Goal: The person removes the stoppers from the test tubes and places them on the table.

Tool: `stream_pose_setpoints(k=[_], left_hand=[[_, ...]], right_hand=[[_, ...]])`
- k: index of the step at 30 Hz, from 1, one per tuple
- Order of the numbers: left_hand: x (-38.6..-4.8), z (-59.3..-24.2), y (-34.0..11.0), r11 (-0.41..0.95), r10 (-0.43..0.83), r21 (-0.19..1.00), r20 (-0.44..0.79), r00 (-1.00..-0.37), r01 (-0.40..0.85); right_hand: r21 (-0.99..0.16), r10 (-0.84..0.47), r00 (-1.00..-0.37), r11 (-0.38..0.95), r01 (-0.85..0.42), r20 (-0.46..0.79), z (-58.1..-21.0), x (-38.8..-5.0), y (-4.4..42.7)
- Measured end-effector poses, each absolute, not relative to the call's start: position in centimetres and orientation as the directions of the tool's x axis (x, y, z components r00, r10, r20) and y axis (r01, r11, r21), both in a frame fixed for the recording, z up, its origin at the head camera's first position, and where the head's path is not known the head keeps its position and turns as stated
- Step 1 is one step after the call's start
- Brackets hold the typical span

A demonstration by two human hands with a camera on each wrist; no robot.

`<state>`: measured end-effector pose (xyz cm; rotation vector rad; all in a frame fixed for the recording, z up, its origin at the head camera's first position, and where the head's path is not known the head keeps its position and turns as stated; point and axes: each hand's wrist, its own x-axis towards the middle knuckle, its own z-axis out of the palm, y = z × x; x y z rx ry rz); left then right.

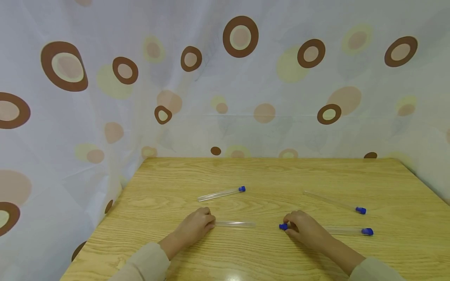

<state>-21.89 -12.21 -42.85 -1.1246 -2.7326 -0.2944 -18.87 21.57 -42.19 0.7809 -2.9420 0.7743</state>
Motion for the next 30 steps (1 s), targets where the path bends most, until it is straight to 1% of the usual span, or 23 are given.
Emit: stream_pose_setpoints(k=[6,13,18,22,30], left_hand=[[-21.83,-42.83,-12.29,0.692,0.677,0.124,0.232,-0.698,0.712],[-21.93,-43.02,-12.36,0.688,0.683,0.105,0.239,-0.69,0.718],[-22.0,-43.14,-12.39,0.683,0.687,0.106,0.244,-0.684,0.723],[-22.04,-43.18,-12.42,0.681,0.685,0.12,0.242,-0.687,0.722],[-21.87,-42.94,-12.53,0.688,0.677,0.137,0.235,-0.698,0.713]], right_hand=[[-0.473,-0.458,-0.883,0.757,-0.45,0.108,-42.19,-18.87,21.49],[-0.492,-0.45,-0.887,0.752,-0.439,0.104,-42.16,-18.79,21.46],[-0.479,-0.455,-0.882,0.752,-0.453,0.119,-42.24,-18.94,21.43],[-0.464,-0.448,-0.886,0.764,-0.448,0.119,-42.26,-19.03,21.35],[-0.477,-0.454,-0.883,0.754,-0.452,0.118,-42.08,-18.97,21.37]])
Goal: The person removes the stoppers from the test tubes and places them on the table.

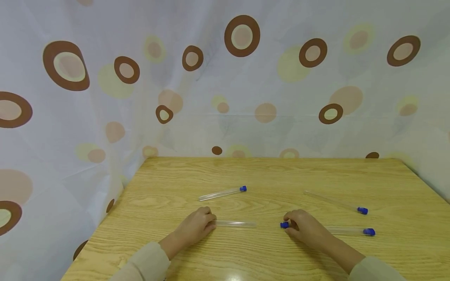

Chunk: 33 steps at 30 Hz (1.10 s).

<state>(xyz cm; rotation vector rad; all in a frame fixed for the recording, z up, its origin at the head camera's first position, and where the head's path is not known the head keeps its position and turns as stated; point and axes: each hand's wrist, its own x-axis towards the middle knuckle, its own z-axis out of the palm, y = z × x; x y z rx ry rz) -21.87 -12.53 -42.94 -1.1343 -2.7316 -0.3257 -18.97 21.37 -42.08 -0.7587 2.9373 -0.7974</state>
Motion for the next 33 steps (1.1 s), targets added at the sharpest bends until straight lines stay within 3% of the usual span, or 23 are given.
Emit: stream_pose_setpoints(k=[24,33], left_hand=[[-21.6,-42.6,-12.8,0.688,0.665,0.16,0.253,-0.703,0.708],[-21.9,-42.7,-12.9,0.739,0.615,0.029,0.377,-0.692,0.673]], right_hand=[[-0.475,-0.398,-0.909,0.781,-0.405,0.121,-41.6,-18.5,21.7],[-0.476,-0.335,-0.93,0.8,-0.365,0.151,-40.6,-18.4,21.9]])
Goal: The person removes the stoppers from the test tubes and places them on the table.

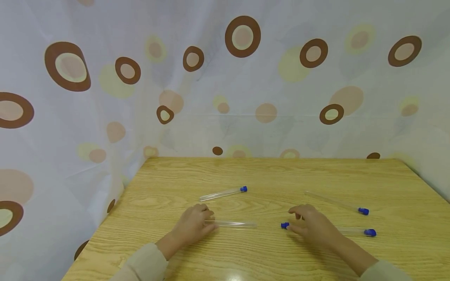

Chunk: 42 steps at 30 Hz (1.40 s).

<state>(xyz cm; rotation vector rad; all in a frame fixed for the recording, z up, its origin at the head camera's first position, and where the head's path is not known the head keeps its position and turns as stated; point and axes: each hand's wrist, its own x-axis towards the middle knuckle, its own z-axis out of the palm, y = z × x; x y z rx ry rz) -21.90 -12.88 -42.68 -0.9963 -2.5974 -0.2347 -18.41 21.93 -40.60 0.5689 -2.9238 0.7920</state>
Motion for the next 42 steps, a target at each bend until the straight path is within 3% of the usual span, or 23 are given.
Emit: stream_pose_setpoints(k=[7,14,27,42], left_hand=[[-21.8,-42.0,-12.8,0.802,0.533,0.034,0.411,-0.739,0.597],[-22.1,-41.3,-12.8,0.796,0.486,0.097,0.487,-0.726,0.598],[-23.2,-41.0,-13.0,0.817,0.423,0.192,0.441,-0.792,0.544],[-24.3,-41.0,-13.0,0.848,0.36,0.294,0.291,-0.886,0.441]], right_hand=[[-0.401,-0.356,-0.879,0.79,-0.464,0.316,-40.1,-18.6,22.3],[-0.362,-0.356,-0.832,0.776,-0.517,0.425,-39.9,-18.9,22.0],[-0.42,-0.335,-0.837,0.746,-0.516,0.432,-40.1,-20.4,20.0],[-0.45,-0.313,-0.869,0.758,-0.472,0.383,-40.1,-22.3,17.7]])
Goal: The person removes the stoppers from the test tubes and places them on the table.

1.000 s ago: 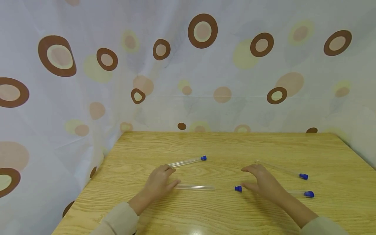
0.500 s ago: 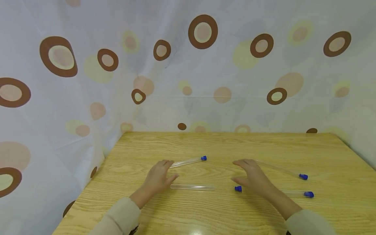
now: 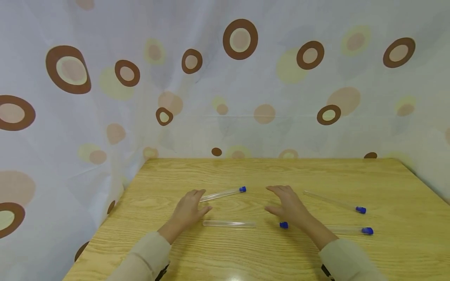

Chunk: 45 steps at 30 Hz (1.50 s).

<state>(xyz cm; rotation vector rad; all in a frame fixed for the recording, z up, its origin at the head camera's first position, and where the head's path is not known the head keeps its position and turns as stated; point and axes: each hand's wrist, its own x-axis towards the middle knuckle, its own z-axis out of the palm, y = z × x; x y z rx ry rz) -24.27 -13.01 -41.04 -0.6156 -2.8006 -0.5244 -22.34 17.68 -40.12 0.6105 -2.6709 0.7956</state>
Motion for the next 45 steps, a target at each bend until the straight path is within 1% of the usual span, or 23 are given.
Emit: stream_pose_setpoints(k=[7,12,19,27,36,45], left_hand=[[-24.8,-41.0,-12.8,0.856,0.34,0.324,0.234,-0.911,0.403],[-25.3,-41.1,-12.8,0.868,0.334,0.312,0.207,-0.919,0.386],[-26.1,-41.2,-12.6,0.885,0.331,0.291,0.157,-0.931,0.364],[-26.5,-41.3,-12.5,0.899,0.317,0.276,0.122,-0.94,0.339],[-26.9,-41.1,-12.4,0.909,0.289,0.287,0.085,-0.954,0.301],[-27.2,-41.9,-12.4,0.903,0.311,0.286,0.08,-0.947,0.321]], right_hand=[[-0.481,-0.3,-0.889,0.757,-0.443,0.347,-40.3,-22.9,17.0],[-0.495,-0.299,-0.905,0.762,-0.417,0.302,-40.6,-23.4,16.5],[-0.51,-0.283,-0.916,0.765,-0.394,0.283,-41.1,-24.2,15.6],[-0.457,-0.282,-0.922,0.805,-0.378,0.266,-41.1,-24.6,14.5],[-0.434,-0.265,-0.932,0.83,-0.351,0.247,-41.4,-25.2,14.3],[-0.511,-0.258,-0.951,0.802,-0.308,0.168,-41.9,-25.5,13.7]])
